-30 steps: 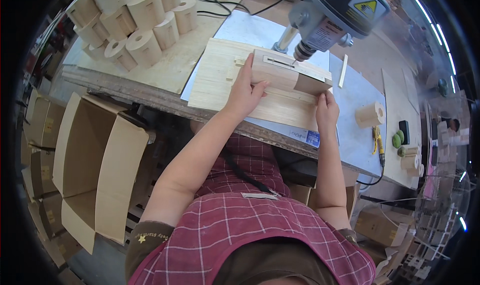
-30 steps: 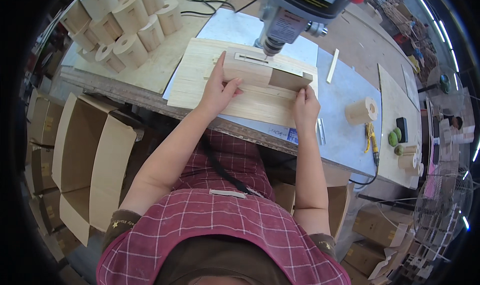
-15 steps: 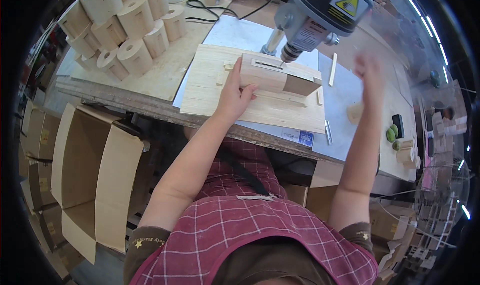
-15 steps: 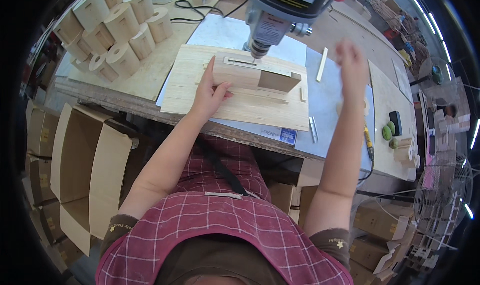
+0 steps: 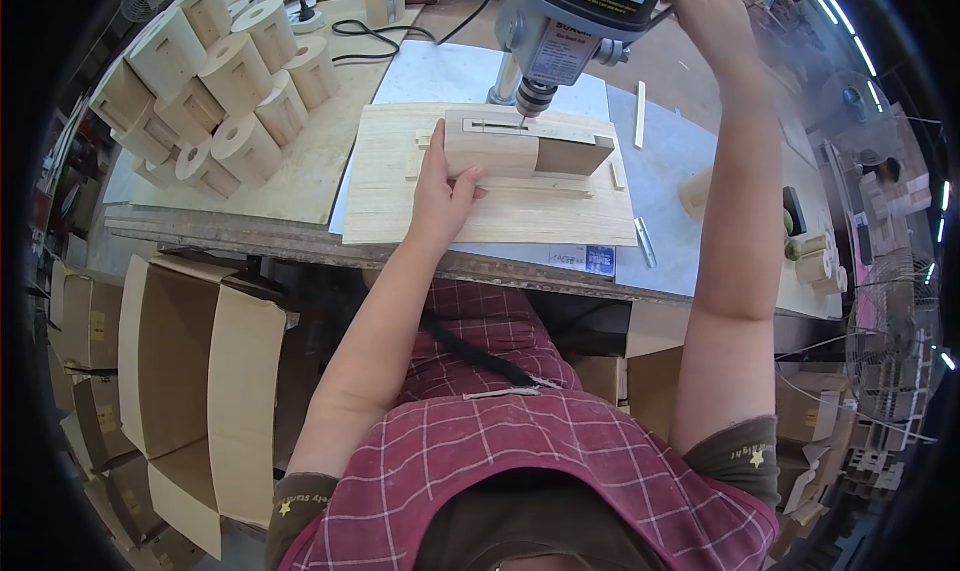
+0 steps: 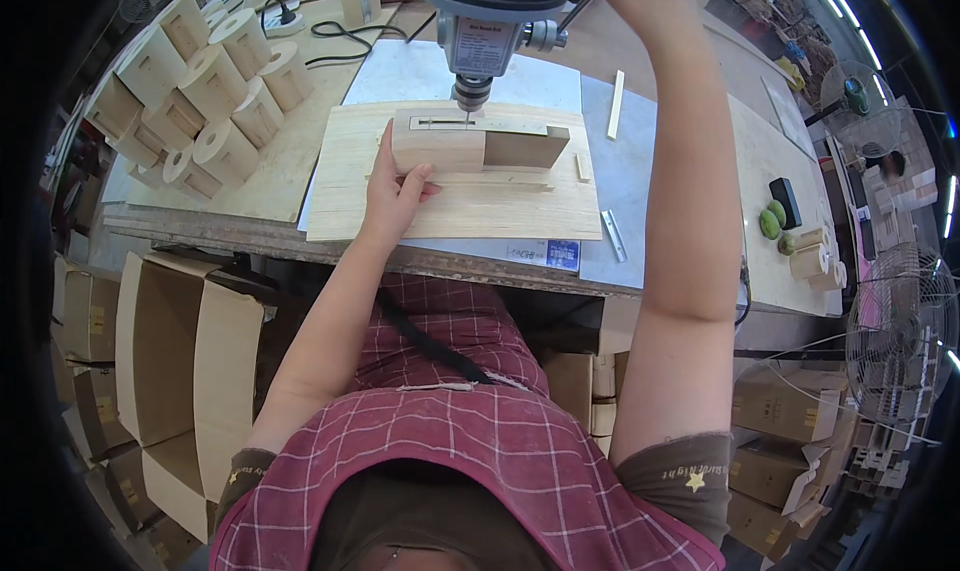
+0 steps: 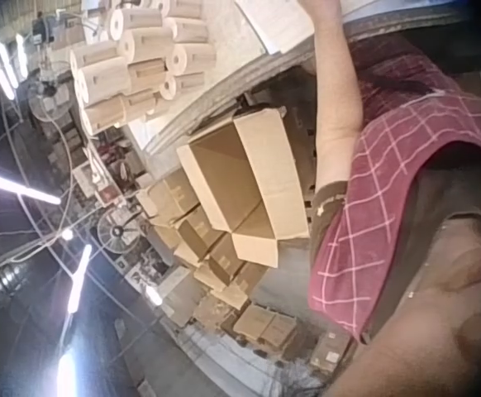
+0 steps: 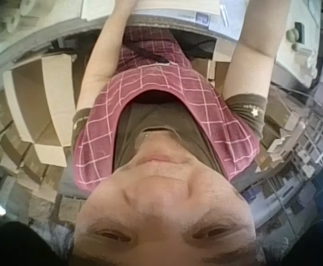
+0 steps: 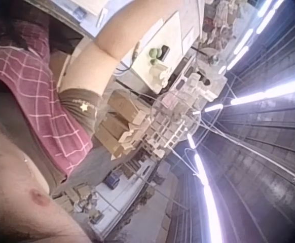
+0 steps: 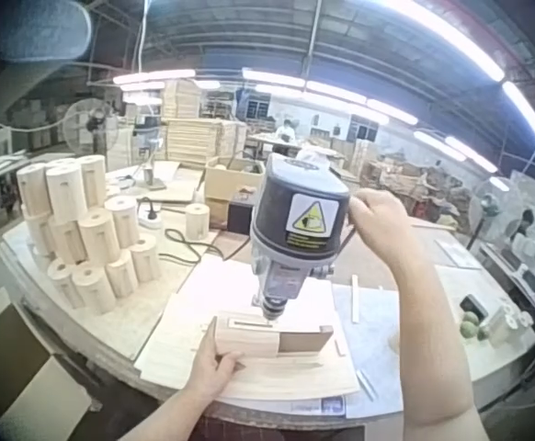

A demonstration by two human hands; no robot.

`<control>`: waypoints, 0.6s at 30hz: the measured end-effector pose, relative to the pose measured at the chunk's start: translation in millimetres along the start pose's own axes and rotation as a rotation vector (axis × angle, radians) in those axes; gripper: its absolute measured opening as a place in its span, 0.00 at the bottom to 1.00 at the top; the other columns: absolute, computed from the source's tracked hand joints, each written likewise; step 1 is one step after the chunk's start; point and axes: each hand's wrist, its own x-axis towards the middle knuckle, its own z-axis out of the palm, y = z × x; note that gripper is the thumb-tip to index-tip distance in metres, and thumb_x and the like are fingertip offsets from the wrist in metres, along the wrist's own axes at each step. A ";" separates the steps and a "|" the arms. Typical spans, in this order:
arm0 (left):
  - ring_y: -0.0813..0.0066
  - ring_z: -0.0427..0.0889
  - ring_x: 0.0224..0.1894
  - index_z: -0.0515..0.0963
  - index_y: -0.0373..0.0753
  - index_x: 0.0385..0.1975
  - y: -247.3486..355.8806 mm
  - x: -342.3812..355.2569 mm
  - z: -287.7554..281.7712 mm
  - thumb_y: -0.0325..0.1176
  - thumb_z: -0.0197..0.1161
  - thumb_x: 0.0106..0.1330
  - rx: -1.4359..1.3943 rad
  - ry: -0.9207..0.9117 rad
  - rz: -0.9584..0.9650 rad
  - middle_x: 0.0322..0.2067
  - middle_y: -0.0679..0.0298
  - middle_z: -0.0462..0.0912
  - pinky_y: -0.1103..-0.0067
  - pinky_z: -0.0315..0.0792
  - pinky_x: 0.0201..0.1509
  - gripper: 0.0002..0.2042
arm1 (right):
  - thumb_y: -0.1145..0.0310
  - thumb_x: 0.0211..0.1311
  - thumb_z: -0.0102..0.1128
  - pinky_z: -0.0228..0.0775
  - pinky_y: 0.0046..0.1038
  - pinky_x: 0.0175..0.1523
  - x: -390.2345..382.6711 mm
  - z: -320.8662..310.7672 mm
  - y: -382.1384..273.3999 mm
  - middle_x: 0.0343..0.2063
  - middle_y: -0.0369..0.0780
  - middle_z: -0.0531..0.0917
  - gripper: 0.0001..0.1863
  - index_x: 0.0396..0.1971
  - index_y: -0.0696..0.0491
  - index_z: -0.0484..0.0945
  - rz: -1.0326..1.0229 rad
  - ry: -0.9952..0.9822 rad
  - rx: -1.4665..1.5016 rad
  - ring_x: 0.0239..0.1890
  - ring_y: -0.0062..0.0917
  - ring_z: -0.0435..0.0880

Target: Using a drill press to bore holes into cylindrical wooden blocks.

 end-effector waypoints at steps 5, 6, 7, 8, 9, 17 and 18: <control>0.73 0.77 0.31 0.43 0.37 0.62 -0.5 -1.2 -4.4 0.21 0.54 0.57 0.033 0.002 -0.043 0.50 0.52 0.62 0.83 0.76 0.31 0.34 | 0.61 0.57 0.48 0.62 0.24 0.29 -74.3 -2.9 -32.4 0.14 0.41 0.72 0.15 0.27 0.58 0.77 -0.012 -0.023 -0.050 0.21 0.18 0.72; 0.73 0.77 0.31 0.43 0.37 0.62 -1.2 -1.0 -4.1 0.21 0.54 0.57 0.036 -0.001 -0.043 0.50 0.52 0.62 0.83 0.76 0.31 0.34 | 0.61 0.57 0.48 0.62 0.24 0.29 -89.5 1.4 -36.8 0.14 0.41 0.72 0.15 0.27 0.58 0.77 -0.008 -0.021 -0.050 0.21 0.18 0.72; 0.73 0.77 0.30 0.43 0.37 0.62 -1.8 -1.0 -3.5 0.21 0.54 0.57 0.026 0.003 -0.036 0.50 0.52 0.62 0.84 0.76 0.31 0.34 | 0.63 0.56 0.50 0.63 0.26 0.27 -103.3 6.7 -39.9 0.14 0.42 0.72 0.12 0.23 0.57 0.76 0.001 0.019 0.032 0.19 0.25 0.73; 0.73 0.78 0.30 0.43 0.37 0.62 -1.7 -0.9 -3.8 0.21 0.54 0.57 0.017 0.012 -0.028 0.50 0.52 0.61 0.84 0.76 0.31 0.34 | 0.65 0.56 0.51 0.63 0.27 0.24 -113.6 13.7 -41.7 0.15 0.44 0.71 0.11 0.20 0.56 0.75 0.007 0.058 0.118 0.18 0.32 0.74; 0.73 0.78 0.30 0.43 0.37 0.62 0.8 -0.6 -2.1 0.21 0.54 0.57 0.020 0.006 -0.027 0.50 0.52 0.61 0.84 0.76 0.31 0.34 | 0.65 0.56 0.51 0.63 0.27 0.24 -121.5 18.7 -41.6 0.15 0.44 0.71 0.11 0.20 0.56 0.75 0.012 0.062 0.116 0.18 0.32 0.74; 0.72 0.77 0.34 0.43 0.38 0.62 9.2 -2.1 -0.8 0.21 0.54 0.57 0.021 -0.016 -0.089 0.50 0.51 0.62 0.83 0.76 0.32 0.35 | 0.75 0.54 0.54 0.57 0.24 0.21 -163.9 84.3 -24.6 0.13 0.38 0.66 0.06 0.19 0.57 0.71 -0.019 0.367 0.301 0.16 0.26 0.65; 0.72 0.77 0.34 0.43 0.38 0.62 8.2 -2.2 -0.8 0.21 0.54 0.57 0.022 -0.016 -0.090 0.50 0.51 0.62 0.83 0.76 0.32 0.35 | 0.75 0.56 0.53 0.57 0.22 0.22 -166.4 94.4 -21.4 0.15 0.37 0.68 0.05 0.21 0.58 0.72 -0.056 0.399 0.310 0.17 0.23 0.65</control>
